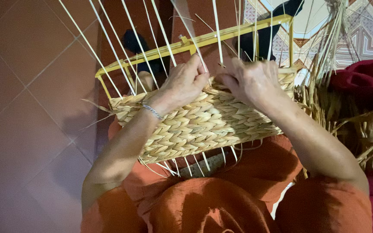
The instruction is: The person weaves a basket by hand, interlacing dried palm leaves through a yellow metal frame. They repeatedly pull and tighten the leaves to form a tight weave pattern.
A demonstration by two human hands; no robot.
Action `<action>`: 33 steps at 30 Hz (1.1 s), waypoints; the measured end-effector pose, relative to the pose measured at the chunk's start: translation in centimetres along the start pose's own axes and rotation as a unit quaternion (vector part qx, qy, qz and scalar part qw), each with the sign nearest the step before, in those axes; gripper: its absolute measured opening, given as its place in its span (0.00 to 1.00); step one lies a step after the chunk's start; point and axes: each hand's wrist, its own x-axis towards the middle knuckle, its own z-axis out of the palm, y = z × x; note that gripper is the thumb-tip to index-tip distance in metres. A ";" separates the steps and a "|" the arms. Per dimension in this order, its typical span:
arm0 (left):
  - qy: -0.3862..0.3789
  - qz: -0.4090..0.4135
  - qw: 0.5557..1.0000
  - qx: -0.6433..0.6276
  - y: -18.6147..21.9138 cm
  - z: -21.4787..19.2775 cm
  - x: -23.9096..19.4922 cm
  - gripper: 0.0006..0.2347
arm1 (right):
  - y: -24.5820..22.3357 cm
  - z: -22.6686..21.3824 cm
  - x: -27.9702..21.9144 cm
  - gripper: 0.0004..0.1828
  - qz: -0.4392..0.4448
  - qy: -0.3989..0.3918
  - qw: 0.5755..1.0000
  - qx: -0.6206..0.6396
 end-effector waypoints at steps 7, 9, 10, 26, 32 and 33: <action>0.135 0.066 0.977 0.153 0.2 1.5 0.9 0.05 | -1.0 -2.8 -0.6 0.23 0.084 -0.141 0.979 0.119; 0.160 0.104 0.973 0.128 0.4 1.6 0.6 0.09 | -0.7 -3.1 -0.5 0.30 0.162 -0.260 0.950 0.056; 0.165 0.095 0.973 0.128 0.6 1.5 0.4 0.13 | -0.1 -3.3 -0.7 0.31 0.142 -0.224 0.962 0.060; 0.236 0.166 0.938 0.193 -0.7 3.7 -0.3 0.14 | 8.8 -6.4 -12.0 0.11 0.074 0.165 0.981 -0.074; 0.064 0.074 0.942 0.322 1.0 2.9 1.8 0.08 | 1.5 -2.8 -7.0 0.13 -0.088 0.129 0.988 0.019; 0.014 0.017 0.959 0.282 1.2 2.6 2.2 0.08 | 1.5 -3.2 -6.5 0.09 -0.094 0.124 0.987 0.050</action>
